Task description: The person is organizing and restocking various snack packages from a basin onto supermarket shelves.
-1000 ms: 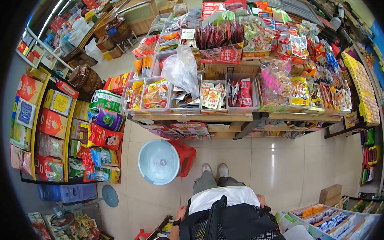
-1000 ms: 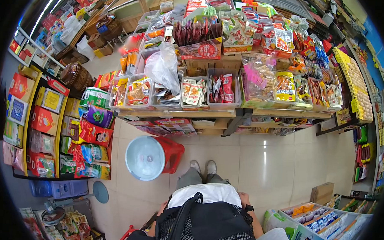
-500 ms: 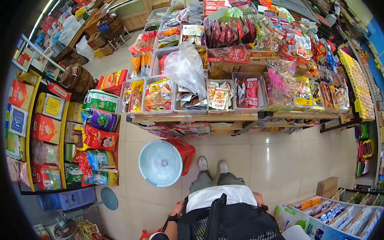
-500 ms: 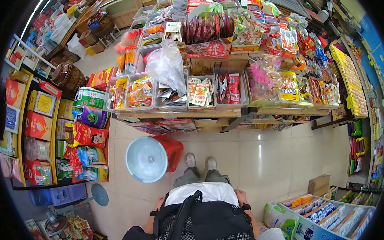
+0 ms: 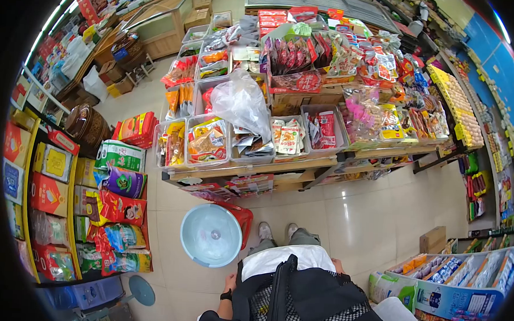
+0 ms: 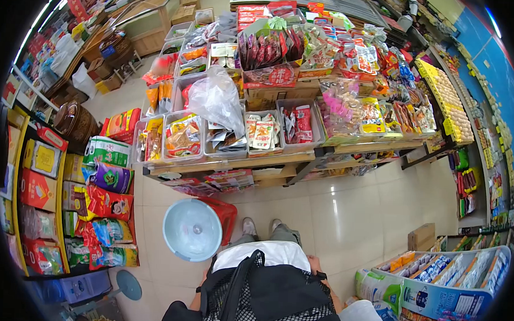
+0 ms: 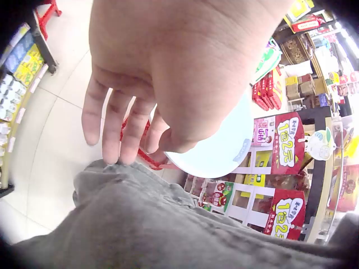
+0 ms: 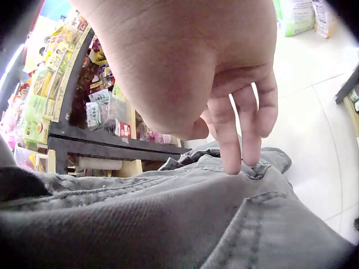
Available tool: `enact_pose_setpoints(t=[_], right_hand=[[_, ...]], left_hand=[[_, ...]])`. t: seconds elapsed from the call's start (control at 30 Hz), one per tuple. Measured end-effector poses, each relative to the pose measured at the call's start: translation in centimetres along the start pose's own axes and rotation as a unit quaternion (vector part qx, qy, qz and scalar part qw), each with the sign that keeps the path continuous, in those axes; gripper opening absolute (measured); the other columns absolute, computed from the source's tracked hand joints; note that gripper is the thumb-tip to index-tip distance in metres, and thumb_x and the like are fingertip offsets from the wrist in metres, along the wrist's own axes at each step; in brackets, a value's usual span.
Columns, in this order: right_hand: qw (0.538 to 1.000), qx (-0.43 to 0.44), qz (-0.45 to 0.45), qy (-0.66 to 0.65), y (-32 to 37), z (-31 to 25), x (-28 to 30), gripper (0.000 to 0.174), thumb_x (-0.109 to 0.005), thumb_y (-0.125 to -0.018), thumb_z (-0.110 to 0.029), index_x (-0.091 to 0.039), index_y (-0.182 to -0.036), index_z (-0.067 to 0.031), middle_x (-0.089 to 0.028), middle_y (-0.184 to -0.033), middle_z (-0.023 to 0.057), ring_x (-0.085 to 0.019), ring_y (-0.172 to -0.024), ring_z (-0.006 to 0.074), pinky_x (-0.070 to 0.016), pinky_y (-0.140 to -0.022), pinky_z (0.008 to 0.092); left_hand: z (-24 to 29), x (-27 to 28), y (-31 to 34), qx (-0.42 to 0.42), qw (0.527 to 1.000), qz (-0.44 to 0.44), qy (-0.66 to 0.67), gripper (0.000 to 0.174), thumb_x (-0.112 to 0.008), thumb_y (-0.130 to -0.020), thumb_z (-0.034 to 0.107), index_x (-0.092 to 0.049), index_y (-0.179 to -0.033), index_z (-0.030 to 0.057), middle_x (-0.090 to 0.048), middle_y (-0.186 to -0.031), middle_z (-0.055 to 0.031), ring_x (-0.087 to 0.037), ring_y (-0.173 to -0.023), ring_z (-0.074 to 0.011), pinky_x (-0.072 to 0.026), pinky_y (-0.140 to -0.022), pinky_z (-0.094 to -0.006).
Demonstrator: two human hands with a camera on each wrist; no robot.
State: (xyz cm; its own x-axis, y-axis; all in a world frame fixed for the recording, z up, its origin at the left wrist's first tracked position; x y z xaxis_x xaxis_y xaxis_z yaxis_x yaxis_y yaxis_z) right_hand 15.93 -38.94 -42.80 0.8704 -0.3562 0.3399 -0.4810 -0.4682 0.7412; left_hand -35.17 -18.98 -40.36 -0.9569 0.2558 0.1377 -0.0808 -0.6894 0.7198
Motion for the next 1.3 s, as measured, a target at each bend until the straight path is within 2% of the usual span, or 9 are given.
enact_pose_setpoints(t=[0.03, 0.07, 0.23, 0.33, 0.47, 0.67, 0.8, 1.03, 1.3], right_hand=[[1.0, 0.003, 0.003, -0.015, 0.3, -0.2, 0.0, 0.035, -0.059, -0.094, -0.02, -0.066, -0.112, 0.0098, -0.072, -0.096, 0.0115, -0.065, -0.085, 0.0156, -0.0517, -0.076, 0.0293], [0.999, 0.005, 0.006, -0.031, 0.7, 0.0, 0.1, 0.035, -0.058, -0.094, -0.019, -0.066, -0.113, 0.0096, -0.072, -0.097, 0.0117, -0.065, -0.085, 0.0159, -0.0517, -0.076, 0.0294], [0.996, -0.027, 0.033, -0.083, 2.6, 2.2, 0.3, 0.035, -0.058, -0.094, -0.021, -0.067, -0.11, 0.0084, -0.072, -0.098, 0.0127, -0.066, -0.087, 0.0173, -0.0513, -0.077, 0.031], [0.998, -0.028, 0.044, -0.047, 4.7, 2.2, 1.2, 0.037, -0.06, -0.092, -0.025, -0.068, -0.109, 0.0078, -0.072, -0.099, 0.0149, -0.067, -0.09, 0.0202, -0.0511, -0.078, 0.0337], [0.998, -0.039, 0.05, -0.025, 5.5, 2.1, 2.5, 0.038, -0.061, -0.091, -0.025, -0.068, -0.109, 0.0077, -0.072, -0.099, 0.0161, -0.067, -0.09, 0.0216, -0.0512, -0.079, 0.034], [0.998, -0.04, 0.058, -0.002, 5.2, 0.7, 4.5, 0.039, -0.062, -0.089, -0.025, -0.067, -0.11, 0.0076, -0.072, -0.099, 0.0179, -0.068, -0.09, 0.0237, -0.0515, -0.079, 0.0345], [0.997, -0.031, 0.06, 0.028, 4.7, -1.2, 6.5, 0.04, -0.063, -0.088, -0.025, -0.067, -0.111, 0.0075, -0.072, -0.098, 0.0191, -0.069, -0.089, 0.0251, -0.0516, -0.08, 0.0348], [0.997, -0.064, 0.045, 0.003, -1.5, 6.4, 9.3, 0.042, -0.064, -0.086, -0.026, -0.067, -0.112, 0.0064, -0.072, -0.101, 0.0222, -0.068, -0.094, 0.0267, -0.0513, -0.083, 0.0355], [0.979, -0.168, 0.03, -0.113, 1.2, 0.1, 14.5, 0.035, -0.053, -0.094, -0.022, -0.067, -0.112, 0.0044, -0.07, -0.103, 0.018, -0.066, -0.092, 0.0252, -0.053, -0.077, 0.0357]], left_hand=[[0.4, -0.2, 0.4, 0.003, 1.0, 0.012, 0.012, 0.031, -0.061, -0.095, 0.026, -0.069, -0.103, -0.0025, -0.069, -0.089, -0.0076, -0.062, -0.078, -0.0145, -0.0496, -0.069, -0.029], [-6.3, 0.2, -3.6, 0.02, 1.0, -0.001, -0.012, 0.031, -0.062, -0.094, 0.026, -0.069, -0.102, -0.0034, -0.069, -0.089, -0.0081, -0.062, -0.079, -0.0143, -0.0495, -0.07, -0.0291], [-9.6, -1.0, -7.5, 0.07, 0.994, -0.052, -0.072, 0.028, -0.061, -0.094, 0.023, -0.069, -0.102, -0.0031, -0.069, -0.09, -0.0083, -0.062, -0.082, -0.015, -0.05, -0.069, -0.0298], [-4.9, -0.7, -6.2, 0.103, 0.991, -0.057, -0.06, 0.027, -0.056, -0.096, 0.023, -0.066, -0.108, 0.0012, -0.067, -0.092, -0.007, -0.061, -0.079, -0.0161, -0.0506, -0.068, -0.0313], [7.5, -3.8, -1.1, 0.129, 0.989, -0.045, -0.065, 0.028, -0.049, -0.099, 0.025, -0.062, -0.116, 0.0069, -0.064, -0.096, -0.0039, -0.058, -0.074, -0.0152, -0.0499, -0.065, -0.0315], [8.9, -6.5, -2.3, 0.051, 0.993, -0.052, -0.097, 0.027, -0.052, -0.098, 0.023, -0.065, -0.11, 0.0029, -0.065, -0.091, -0.0012, -0.056, -0.076, -0.0097, -0.046, -0.067, -0.025], [1.8, -6.5, -6.3, -0.01, 0.993, -0.078, -0.092, 0.032, -0.056, -0.099, 0.027, -0.067, -0.11, -0.0016, -0.068, -0.099, -0.0057, -0.06, -0.088, -0.0145, -0.0484, -0.079, -0.0304], [2.0, -9.8, -2.9, 0.043, 0.991, -0.024, -0.123, 0.033, -0.057, -0.097, 0.028, -0.067, -0.108, -0.0014, -0.068, -0.097, -0.0039, -0.059, -0.086, -0.0129, -0.0464, -0.076, -0.0293], [6.8, -13.1, 0.9, 0.1, 0.99, 0.009, -0.104, 0.033, -0.057, -0.096, 0.027, -0.067, -0.108, -0.0013, -0.067, -0.093, -0.0012, -0.057, -0.081, -0.0082, -0.0435, -0.07, -0.0239]])
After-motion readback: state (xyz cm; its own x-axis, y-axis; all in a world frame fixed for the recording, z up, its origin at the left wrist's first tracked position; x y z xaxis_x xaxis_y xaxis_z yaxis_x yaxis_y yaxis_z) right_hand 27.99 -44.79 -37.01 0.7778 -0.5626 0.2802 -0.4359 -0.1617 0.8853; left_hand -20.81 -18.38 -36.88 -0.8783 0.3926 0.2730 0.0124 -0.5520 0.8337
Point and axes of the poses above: each hand's wrist, its own y-axis away from the middle knuckle, its own x-axis out of the back of the hand, z = x × y, the point moved 9 cm from there along -y, towards the middle knuckle
